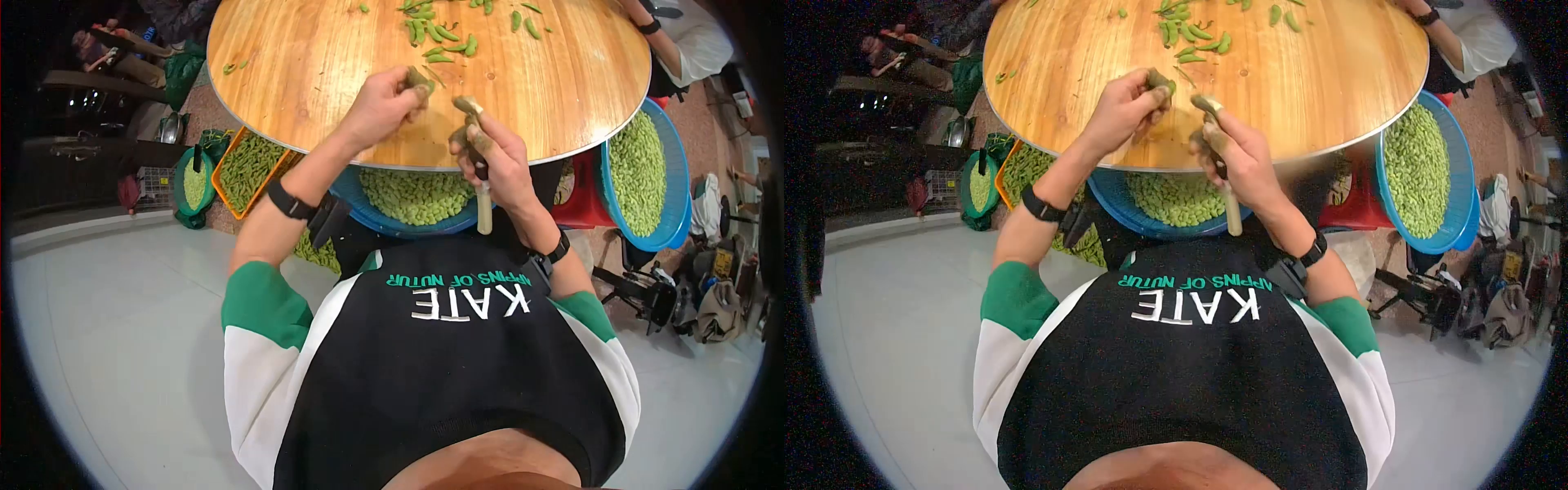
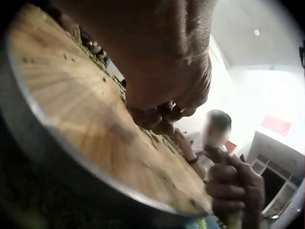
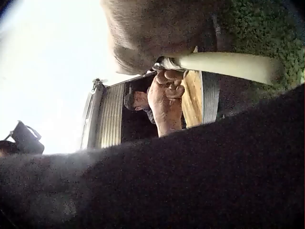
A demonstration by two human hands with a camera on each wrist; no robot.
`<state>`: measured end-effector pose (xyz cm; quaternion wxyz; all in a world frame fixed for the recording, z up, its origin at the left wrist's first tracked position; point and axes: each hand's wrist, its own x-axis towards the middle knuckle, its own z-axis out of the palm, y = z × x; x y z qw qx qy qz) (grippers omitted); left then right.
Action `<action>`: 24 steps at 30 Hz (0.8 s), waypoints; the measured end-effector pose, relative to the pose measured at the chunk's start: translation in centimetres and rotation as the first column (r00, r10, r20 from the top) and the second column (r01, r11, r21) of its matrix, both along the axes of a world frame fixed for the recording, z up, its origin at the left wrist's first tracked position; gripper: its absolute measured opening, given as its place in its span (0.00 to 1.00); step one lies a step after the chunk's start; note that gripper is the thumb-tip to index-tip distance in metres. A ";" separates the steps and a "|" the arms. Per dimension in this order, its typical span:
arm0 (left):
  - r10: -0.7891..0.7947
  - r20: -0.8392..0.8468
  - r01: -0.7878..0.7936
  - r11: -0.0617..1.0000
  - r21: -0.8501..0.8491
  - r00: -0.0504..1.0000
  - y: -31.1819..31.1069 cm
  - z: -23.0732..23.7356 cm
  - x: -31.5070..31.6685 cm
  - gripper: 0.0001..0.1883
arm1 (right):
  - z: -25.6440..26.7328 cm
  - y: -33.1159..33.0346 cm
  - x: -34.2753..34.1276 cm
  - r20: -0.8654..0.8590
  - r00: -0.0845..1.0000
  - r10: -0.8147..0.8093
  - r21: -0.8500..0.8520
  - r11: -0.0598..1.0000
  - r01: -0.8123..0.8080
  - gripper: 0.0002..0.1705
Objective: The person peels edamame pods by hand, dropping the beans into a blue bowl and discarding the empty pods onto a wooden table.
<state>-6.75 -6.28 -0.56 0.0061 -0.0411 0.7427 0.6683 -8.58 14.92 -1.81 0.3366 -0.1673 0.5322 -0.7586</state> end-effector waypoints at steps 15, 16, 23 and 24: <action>0.052 -0.017 -0.047 0.969 0.243 0.998 3.4 -0.8 4.3 0.05 | -0.6 -0.1 1.2 0.168 0.973 0.160 -0.220 0.968 -0.121 0.16; 0.062 -0.050 -0.050 0.975 0.217 0.997 3.6 -0.8 4.4 0.04 | -0.5 0.0 1.3 0.168 0.973 0.160 -0.220 0.968 -0.121 0.16; -0.060 0.036 0.029 0.817 0.576 0.998 3.6 -0.9 4.5 0.05 | -0.6 0.5 1.3 0.222 0.961 0.162 -0.262 0.960 -0.101 0.18; -0.113 0.086 0.028 0.754 0.656 0.990 3.5 -0.9 4.6 0.06 | -0.7 0.6 1.2 0.277 0.943 0.186 -0.277 0.955 -0.107 0.18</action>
